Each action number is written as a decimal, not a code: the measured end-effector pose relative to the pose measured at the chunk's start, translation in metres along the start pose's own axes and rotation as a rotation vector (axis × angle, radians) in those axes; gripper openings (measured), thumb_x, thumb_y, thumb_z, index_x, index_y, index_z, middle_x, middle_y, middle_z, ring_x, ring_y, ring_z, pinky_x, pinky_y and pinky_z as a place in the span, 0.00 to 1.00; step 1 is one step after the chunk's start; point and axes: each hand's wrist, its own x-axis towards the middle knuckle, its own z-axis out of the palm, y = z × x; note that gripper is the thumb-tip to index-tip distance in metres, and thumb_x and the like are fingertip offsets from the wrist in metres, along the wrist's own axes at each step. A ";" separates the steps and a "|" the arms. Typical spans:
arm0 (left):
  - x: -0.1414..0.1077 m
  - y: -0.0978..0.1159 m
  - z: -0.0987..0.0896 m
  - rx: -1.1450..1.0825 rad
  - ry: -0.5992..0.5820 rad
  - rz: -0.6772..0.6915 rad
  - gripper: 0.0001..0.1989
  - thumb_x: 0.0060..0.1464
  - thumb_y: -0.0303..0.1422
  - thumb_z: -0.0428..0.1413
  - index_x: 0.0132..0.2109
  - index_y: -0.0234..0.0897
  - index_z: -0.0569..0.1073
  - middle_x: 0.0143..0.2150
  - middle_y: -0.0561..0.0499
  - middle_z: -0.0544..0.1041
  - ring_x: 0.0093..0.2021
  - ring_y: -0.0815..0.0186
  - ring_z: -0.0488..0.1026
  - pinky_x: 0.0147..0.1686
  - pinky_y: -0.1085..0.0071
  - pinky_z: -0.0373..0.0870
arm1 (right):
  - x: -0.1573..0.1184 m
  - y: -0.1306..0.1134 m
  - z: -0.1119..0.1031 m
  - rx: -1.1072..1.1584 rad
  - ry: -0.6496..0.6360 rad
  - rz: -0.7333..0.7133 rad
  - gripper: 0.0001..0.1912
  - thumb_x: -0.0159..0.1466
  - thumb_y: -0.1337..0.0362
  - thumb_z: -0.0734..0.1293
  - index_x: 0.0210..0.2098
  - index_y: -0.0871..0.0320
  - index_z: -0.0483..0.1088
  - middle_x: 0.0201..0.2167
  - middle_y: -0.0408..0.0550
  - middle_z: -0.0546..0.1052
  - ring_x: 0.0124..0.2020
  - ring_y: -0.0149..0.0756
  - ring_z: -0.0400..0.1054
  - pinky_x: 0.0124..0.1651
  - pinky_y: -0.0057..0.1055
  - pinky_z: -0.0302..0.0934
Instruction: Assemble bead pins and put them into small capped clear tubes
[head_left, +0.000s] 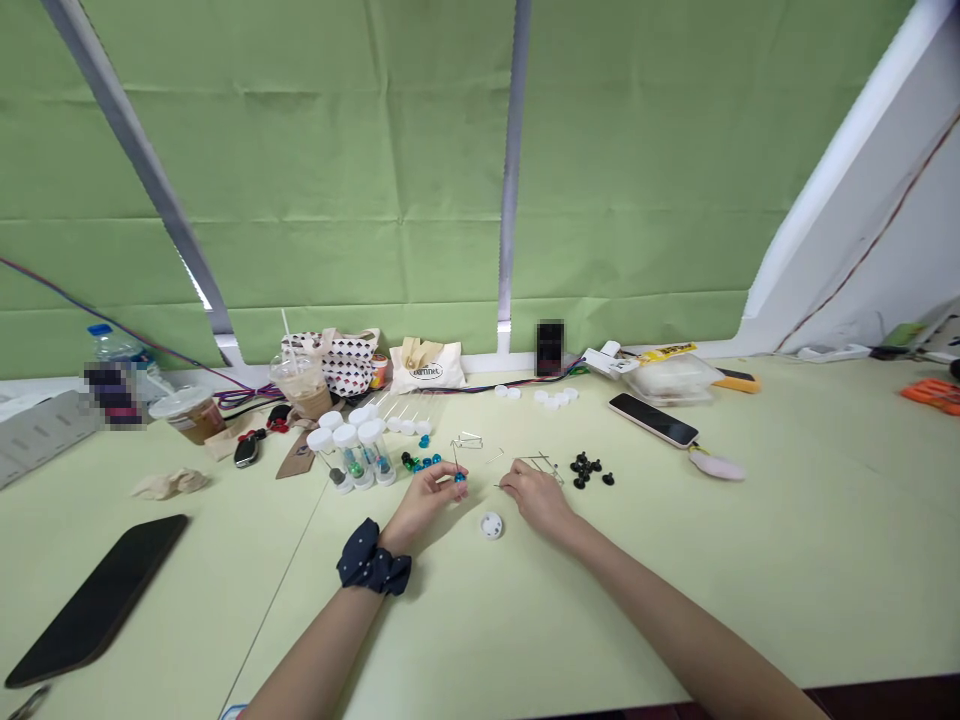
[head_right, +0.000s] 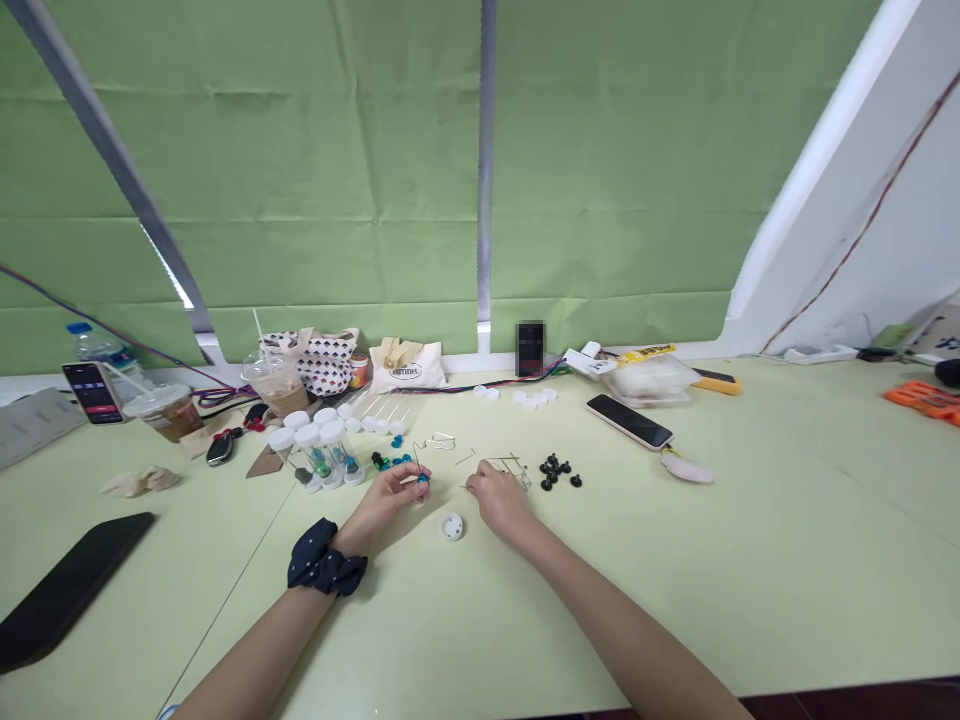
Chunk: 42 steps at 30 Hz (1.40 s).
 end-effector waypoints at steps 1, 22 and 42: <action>0.000 0.000 0.000 0.005 0.008 0.006 0.14 0.44 0.35 0.62 0.38 0.32 0.74 0.28 0.50 0.74 0.29 0.68 0.71 0.32 0.72 0.66 | 0.000 0.000 -0.001 0.020 -0.016 0.003 0.10 0.63 0.67 0.60 0.37 0.53 0.74 0.35 0.46 0.71 0.32 0.32 0.67 0.30 0.26 0.51; 0.006 -0.008 -0.010 -0.211 0.113 -0.016 0.18 0.45 0.36 0.62 0.43 0.32 0.75 0.36 0.46 0.76 0.34 0.68 0.72 0.36 0.72 0.66 | 0.009 0.079 -0.044 -0.392 -0.039 0.539 0.06 0.59 0.70 0.61 0.31 0.65 0.69 0.36 0.60 0.69 0.37 0.43 0.68 0.33 0.33 0.57; 0.001 -0.002 0.004 -0.232 -0.053 -0.054 0.12 0.42 0.32 0.64 0.35 0.33 0.71 0.33 0.47 0.78 0.32 0.65 0.76 0.38 0.68 0.68 | 0.000 -0.019 -0.021 1.192 -0.048 0.095 0.14 0.53 0.55 0.69 0.28 0.60 0.67 0.25 0.44 0.74 0.23 0.26 0.63 0.29 0.27 0.60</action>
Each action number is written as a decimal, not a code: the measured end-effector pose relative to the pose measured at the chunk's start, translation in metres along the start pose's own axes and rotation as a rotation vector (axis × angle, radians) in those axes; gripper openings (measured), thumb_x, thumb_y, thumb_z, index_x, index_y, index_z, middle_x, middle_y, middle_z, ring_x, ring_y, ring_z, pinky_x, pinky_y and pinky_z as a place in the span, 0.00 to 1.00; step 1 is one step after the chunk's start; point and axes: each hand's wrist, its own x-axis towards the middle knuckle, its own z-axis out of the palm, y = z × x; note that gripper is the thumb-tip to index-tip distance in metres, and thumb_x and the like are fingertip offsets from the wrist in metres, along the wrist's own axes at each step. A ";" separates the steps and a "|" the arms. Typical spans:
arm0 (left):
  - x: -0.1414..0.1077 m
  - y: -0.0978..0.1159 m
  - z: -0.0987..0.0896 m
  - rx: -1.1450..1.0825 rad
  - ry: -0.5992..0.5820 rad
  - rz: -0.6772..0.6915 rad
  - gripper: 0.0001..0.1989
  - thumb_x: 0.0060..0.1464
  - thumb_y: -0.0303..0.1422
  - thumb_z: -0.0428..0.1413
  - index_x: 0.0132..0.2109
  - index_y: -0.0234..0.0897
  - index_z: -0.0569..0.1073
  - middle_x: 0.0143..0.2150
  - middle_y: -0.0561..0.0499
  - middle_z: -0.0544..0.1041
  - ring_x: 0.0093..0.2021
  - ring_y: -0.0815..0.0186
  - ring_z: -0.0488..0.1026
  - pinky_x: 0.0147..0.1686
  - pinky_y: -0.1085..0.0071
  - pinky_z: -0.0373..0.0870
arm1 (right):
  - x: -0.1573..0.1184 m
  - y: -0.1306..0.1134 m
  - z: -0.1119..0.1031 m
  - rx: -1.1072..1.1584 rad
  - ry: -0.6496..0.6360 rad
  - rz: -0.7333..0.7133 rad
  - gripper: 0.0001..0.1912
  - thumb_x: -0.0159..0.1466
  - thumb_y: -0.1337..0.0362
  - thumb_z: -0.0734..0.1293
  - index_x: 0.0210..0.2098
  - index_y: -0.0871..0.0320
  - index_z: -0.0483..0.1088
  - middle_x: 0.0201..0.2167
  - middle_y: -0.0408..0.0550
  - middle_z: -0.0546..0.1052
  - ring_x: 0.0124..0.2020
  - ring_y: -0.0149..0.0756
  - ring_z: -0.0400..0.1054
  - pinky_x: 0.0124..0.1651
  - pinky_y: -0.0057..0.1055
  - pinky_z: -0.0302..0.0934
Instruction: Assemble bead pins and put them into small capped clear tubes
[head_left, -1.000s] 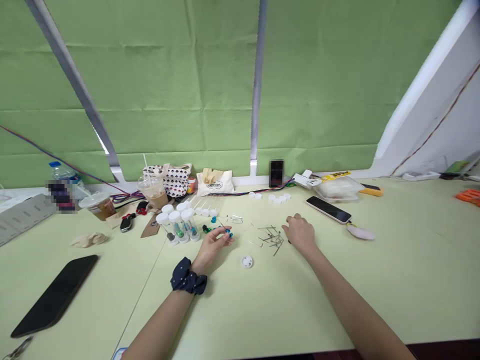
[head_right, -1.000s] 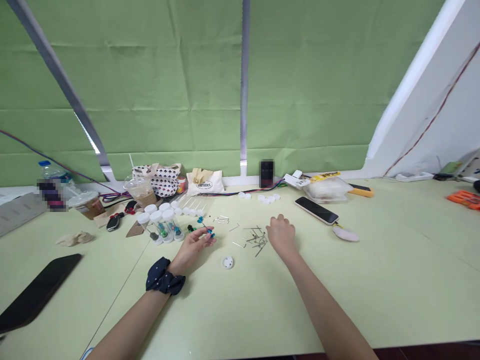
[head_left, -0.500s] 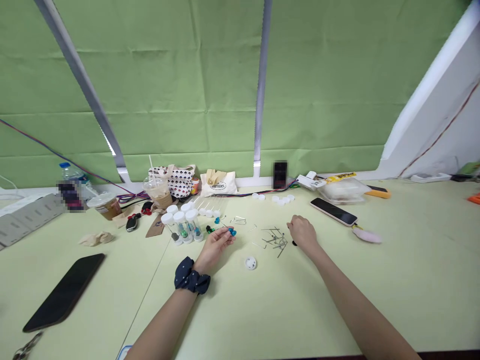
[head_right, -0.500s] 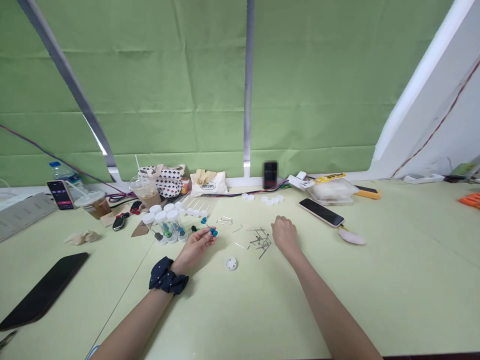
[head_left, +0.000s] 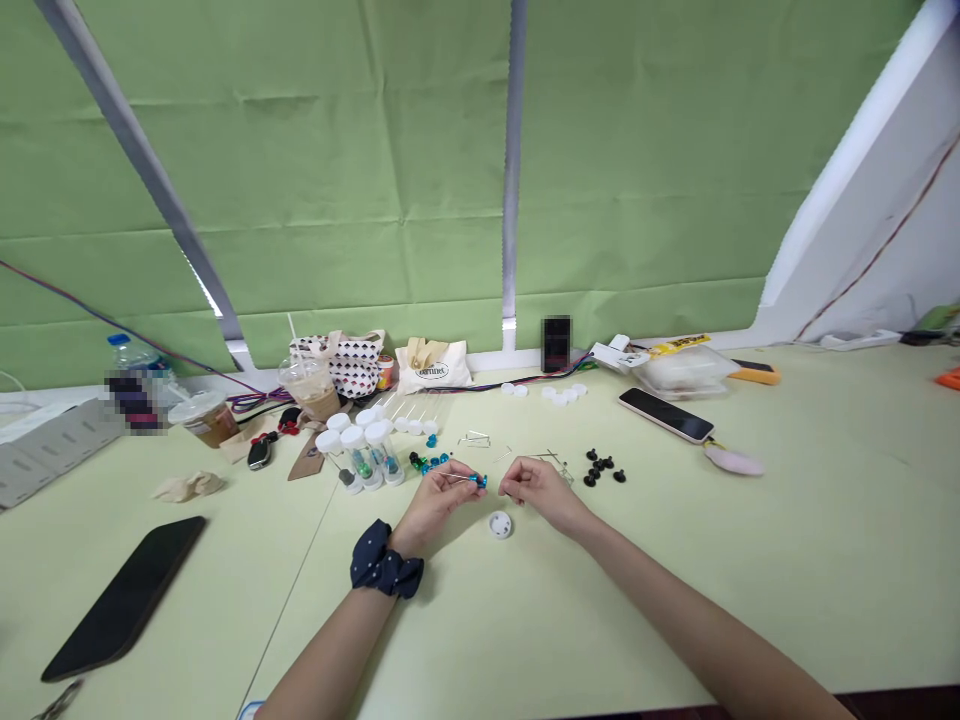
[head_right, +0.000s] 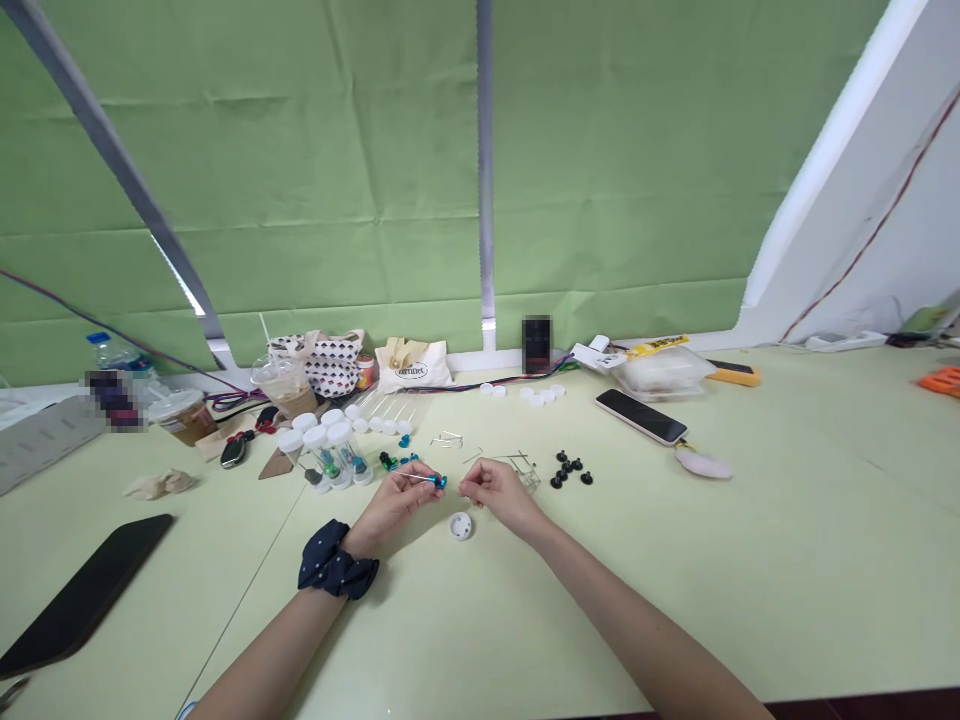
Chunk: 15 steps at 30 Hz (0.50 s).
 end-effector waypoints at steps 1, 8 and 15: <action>0.000 0.000 0.001 0.011 -0.002 -0.001 0.12 0.42 0.32 0.64 0.35 0.33 0.71 0.33 0.47 0.79 0.32 0.65 0.76 0.38 0.67 0.68 | 0.000 0.001 0.002 0.010 -0.001 0.003 0.14 0.52 0.55 0.70 0.29 0.61 0.69 0.26 0.44 0.74 0.24 0.28 0.65 0.30 0.27 0.61; -0.003 0.000 0.006 0.094 -0.021 0.040 0.10 0.44 0.31 0.63 0.33 0.32 0.71 0.33 0.45 0.79 0.32 0.65 0.76 0.36 0.68 0.68 | -0.003 0.005 0.008 -0.135 0.042 -0.121 0.15 0.53 0.56 0.70 0.36 0.58 0.76 0.35 0.50 0.74 0.35 0.37 0.70 0.38 0.33 0.66; -0.004 0.000 0.007 0.123 -0.016 0.063 0.10 0.44 0.31 0.63 0.33 0.32 0.71 0.32 0.46 0.79 0.32 0.63 0.76 0.36 0.67 0.68 | -0.008 0.006 0.012 -0.466 0.126 -0.331 0.09 0.55 0.60 0.69 0.35 0.56 0.73 0.29 0.46 0.72 0.27 0.33 0.66 0.31 0.30 0.64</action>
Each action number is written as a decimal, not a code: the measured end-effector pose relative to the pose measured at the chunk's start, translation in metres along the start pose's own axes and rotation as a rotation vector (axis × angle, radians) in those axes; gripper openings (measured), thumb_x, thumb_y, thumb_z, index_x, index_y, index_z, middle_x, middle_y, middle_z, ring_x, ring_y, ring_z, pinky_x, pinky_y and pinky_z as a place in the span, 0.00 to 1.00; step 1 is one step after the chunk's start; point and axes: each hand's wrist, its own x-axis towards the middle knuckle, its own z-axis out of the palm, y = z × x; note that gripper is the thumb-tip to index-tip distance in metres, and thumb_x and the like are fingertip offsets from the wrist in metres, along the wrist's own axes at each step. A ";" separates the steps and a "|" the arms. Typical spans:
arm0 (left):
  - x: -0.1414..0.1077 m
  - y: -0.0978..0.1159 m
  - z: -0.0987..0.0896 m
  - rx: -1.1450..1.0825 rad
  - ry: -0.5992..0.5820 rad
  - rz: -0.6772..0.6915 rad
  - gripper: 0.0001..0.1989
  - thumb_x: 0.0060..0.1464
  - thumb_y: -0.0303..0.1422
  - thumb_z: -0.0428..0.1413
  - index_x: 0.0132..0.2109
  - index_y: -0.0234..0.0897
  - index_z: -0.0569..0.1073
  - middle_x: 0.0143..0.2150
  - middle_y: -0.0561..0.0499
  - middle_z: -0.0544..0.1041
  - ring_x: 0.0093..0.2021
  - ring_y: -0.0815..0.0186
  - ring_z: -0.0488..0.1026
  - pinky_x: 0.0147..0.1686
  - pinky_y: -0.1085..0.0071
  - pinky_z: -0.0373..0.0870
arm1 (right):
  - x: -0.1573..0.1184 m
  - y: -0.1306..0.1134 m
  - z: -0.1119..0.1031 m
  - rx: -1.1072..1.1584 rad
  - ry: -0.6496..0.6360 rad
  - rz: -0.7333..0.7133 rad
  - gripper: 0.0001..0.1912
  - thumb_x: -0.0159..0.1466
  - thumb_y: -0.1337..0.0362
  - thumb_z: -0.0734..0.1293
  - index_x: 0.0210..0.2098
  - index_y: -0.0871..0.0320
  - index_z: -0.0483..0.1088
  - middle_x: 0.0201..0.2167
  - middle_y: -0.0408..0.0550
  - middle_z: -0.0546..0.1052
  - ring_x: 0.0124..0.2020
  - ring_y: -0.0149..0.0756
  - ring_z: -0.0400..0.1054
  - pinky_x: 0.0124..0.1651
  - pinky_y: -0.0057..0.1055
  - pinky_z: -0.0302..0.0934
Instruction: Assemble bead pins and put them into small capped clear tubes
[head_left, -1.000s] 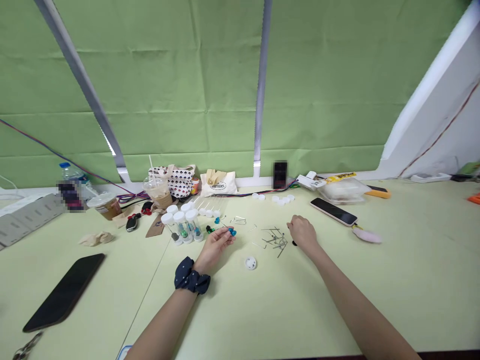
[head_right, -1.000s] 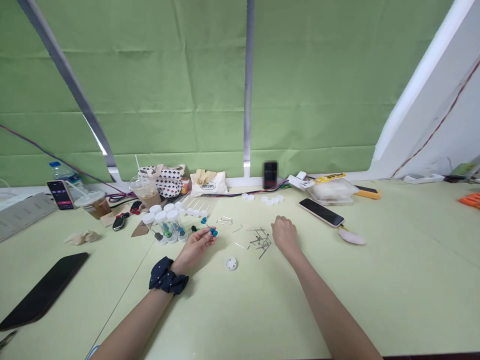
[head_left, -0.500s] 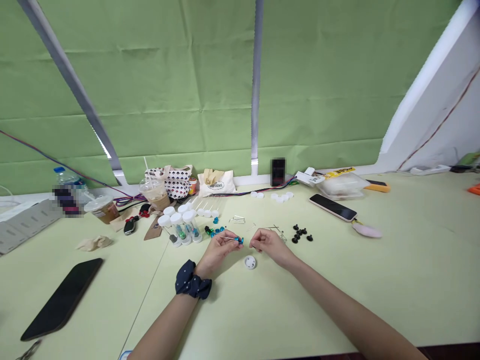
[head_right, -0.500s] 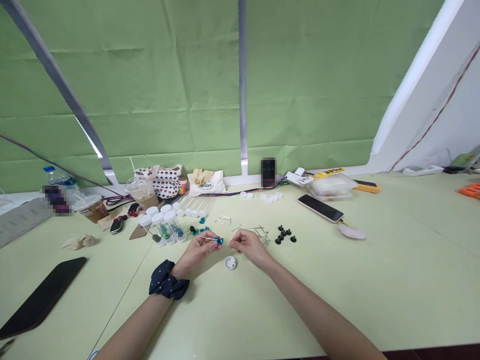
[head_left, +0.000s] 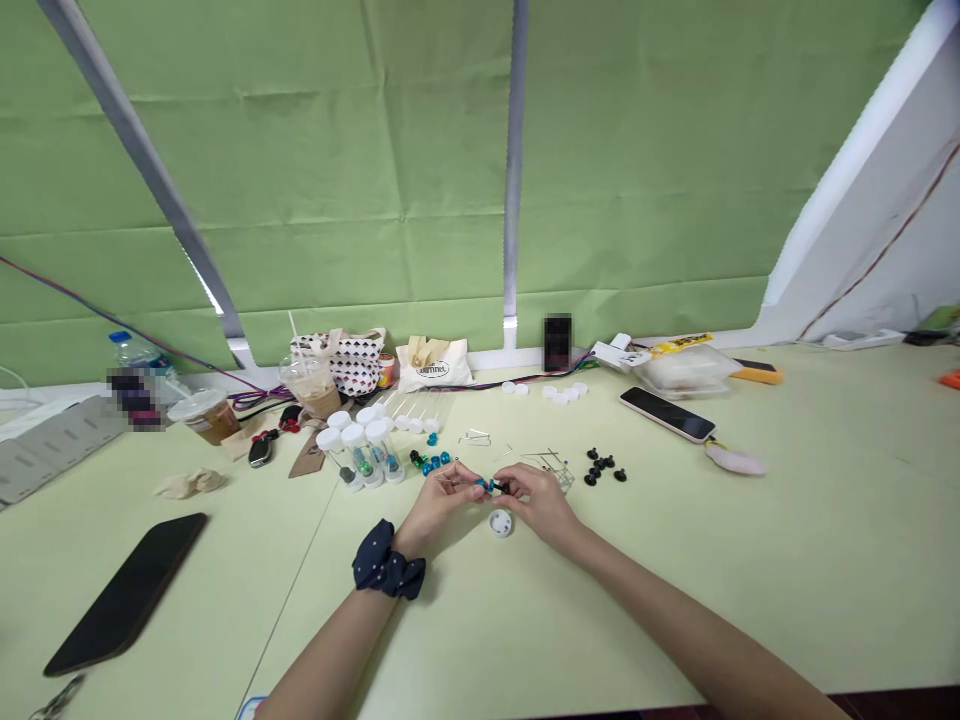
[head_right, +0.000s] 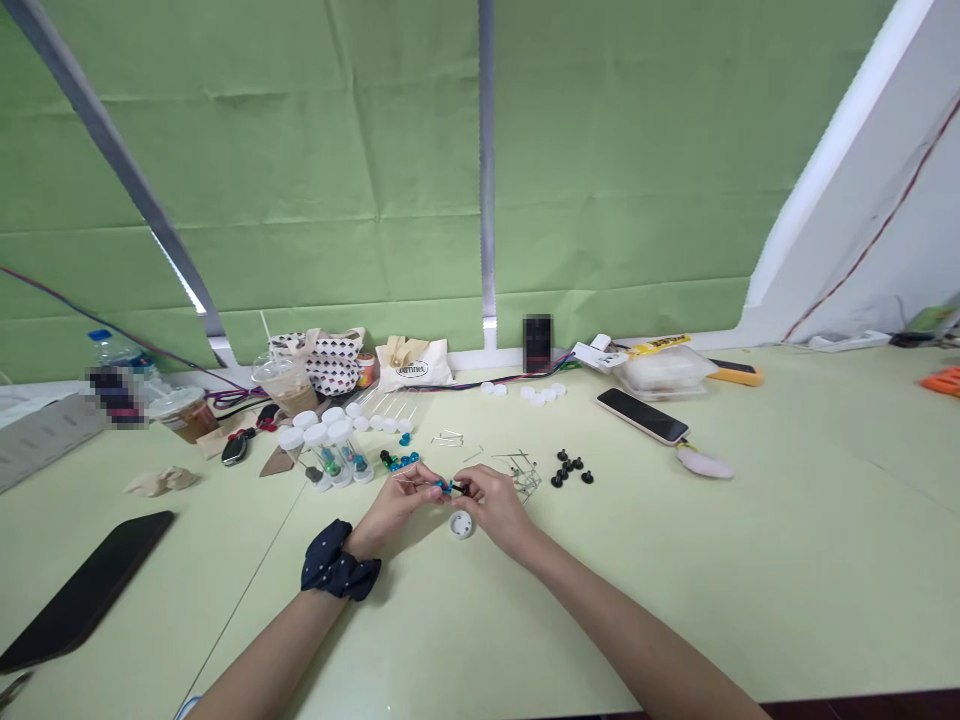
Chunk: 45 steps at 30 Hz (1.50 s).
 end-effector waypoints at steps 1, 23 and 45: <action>0.000 0.000 0.000 0.005 0.004 0.001 0.10 0.44 0.31 0.63 0.33 0.32 0.71 0.32 0.46 0.78 0.32 0.63 0.76 0.36 0.68 0.68 | 0.000 -0.001 0.000 -0.007 0.006 -0.020 0.08 0.56 0.61 0.69 0.34 0.56 0.72 0.28 0.46 0.72 0.26 0.32 0.66 0.31 0.30 0.64; -0.002 0.003 0.001 0.028 0.051 0.009 0.10 0.42 0.31 0.64 0.32 0.32 0.72 0.32 0.46 0.78 0.34 0.63 0.76 0.39 0.65 0.70 | 0.003 -0.007 0.000 0.481 -0.002 0.350 0.15 0.50 0.57 0.71 0.31 0.57 0.65 0.23 0.42 0.72 0.23 0.34 0.70 0.29 0.32 0.66; -0.002 0.000 -0.001 -0.005 -0.050 0.062 0.10 0.41 0.28 0.64 0.30 0.32 0.70 0.35 0.47 0.76 0.37 0.63 0.75 0.44 0.60 0.71 | 0.004 0.000 0.002 0.340 -0.149 0.531 0.34 0.58 0.39 0.54 0.14 0.61 0.65 0.06 0.39 0.59 0.09 0.24 0.51 0.15 0.24 0.44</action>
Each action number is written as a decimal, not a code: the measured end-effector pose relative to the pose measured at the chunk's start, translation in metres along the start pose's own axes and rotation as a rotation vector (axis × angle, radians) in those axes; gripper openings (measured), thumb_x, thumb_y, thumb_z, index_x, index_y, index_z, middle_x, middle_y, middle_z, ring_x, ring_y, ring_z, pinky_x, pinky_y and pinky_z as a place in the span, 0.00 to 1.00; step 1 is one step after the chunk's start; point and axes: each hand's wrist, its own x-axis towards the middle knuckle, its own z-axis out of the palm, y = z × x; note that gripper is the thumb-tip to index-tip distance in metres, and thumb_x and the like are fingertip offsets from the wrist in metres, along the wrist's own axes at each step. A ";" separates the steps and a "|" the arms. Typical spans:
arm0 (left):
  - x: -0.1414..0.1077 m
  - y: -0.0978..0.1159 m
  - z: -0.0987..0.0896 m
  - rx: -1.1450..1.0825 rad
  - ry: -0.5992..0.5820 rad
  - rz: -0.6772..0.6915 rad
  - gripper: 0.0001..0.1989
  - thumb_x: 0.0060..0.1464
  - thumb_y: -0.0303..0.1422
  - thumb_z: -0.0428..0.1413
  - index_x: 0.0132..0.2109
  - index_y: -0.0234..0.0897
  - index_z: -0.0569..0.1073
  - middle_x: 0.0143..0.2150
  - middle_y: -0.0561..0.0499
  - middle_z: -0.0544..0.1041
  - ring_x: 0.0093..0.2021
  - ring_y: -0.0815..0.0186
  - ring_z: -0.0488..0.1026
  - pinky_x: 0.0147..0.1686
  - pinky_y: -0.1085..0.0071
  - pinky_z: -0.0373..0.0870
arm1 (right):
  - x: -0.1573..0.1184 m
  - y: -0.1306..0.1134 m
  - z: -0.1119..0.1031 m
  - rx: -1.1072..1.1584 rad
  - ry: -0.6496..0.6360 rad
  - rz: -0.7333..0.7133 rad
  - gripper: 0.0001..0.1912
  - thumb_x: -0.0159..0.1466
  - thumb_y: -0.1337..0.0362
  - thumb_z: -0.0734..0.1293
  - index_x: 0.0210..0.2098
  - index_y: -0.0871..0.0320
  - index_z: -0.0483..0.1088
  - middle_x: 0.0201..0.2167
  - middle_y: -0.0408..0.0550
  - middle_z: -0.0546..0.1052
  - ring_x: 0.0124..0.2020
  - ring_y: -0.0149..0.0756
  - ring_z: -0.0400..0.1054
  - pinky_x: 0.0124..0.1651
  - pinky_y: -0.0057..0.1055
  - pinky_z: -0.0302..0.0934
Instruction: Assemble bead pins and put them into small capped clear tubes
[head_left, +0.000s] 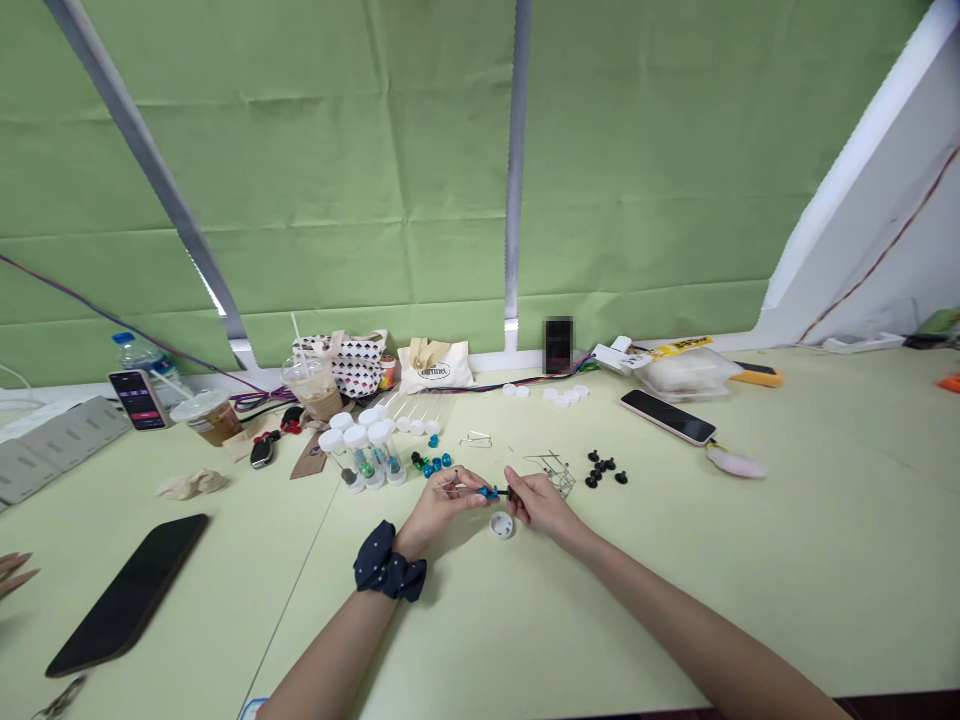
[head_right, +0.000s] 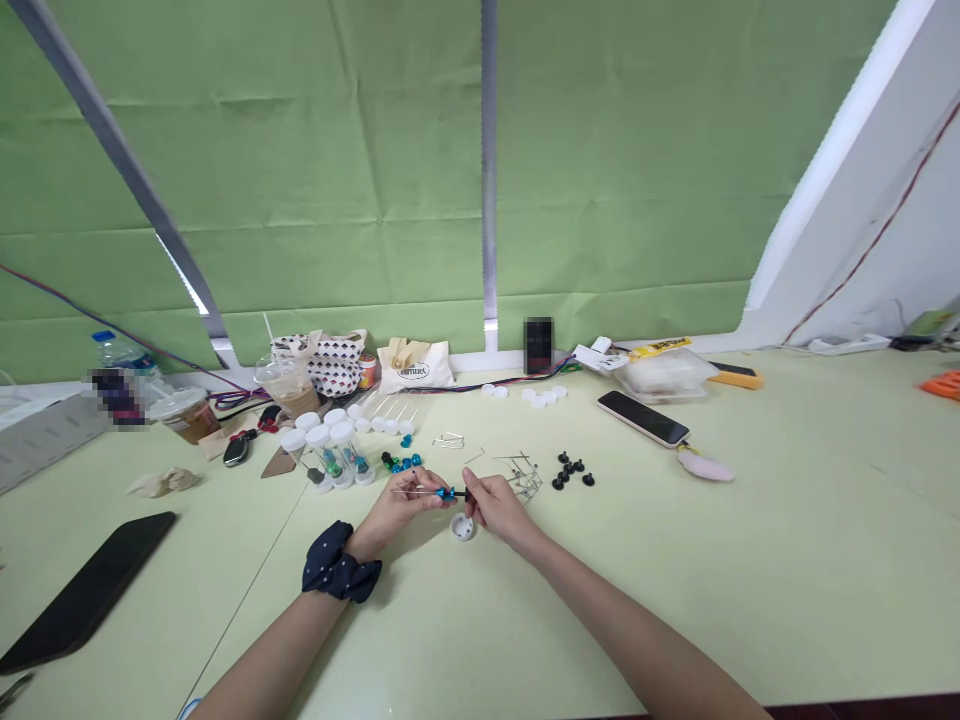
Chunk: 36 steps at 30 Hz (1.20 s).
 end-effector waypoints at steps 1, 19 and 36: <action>0.000 0.000 0.000 -0.001 0.009 0.002 0.10 0.40 0.28 0.65 0.30 0.32 0.70 0.35 0.47 0.76 0.37 0.63 0.75 0.43 0.59 0.71 | -0.001 -0.002 0.000 0.028 -0.017 0.008 0.34 0.59 0.39 0.54 0.15 0.61 0.66 0.07 0.39 0.60 0.09 0.24 0.51 0.15 0.24 0.44; 0.001 0.002 -0.002 0.044 0.034 -0.007 0.10 0.38 0.28 0.65 0.28 0.32 0.72 0.33 0.48 0.77 0.35 0.64 0.75 0.40 0.66 0.70 | -0.008 -0.013 0.002 0.294 -0.131 -0.070 0.21 0.53 0.47 0.67 0.31 0.59 0.64 0.20 0.38 0.69 0.17 0.26 0.64 0.21 0.25 0.60; 0.002 0.000 -0.002 0.082 0.116 -0.052 0.09 0.35 0.29 0.67 0.27 0.32 0.76 0.31 0.46 0.79 0.33 0.62 0.76 0.40 0.65 0.70 | -0.009 -0.016 -0.005 0.157 -0.162 -0.251 0.18 0.54 0.53 0.68 0.37 0.61 0.71 0.36 0.50 0.74 0.34 0.35 0.69 0.35 0.33 0.67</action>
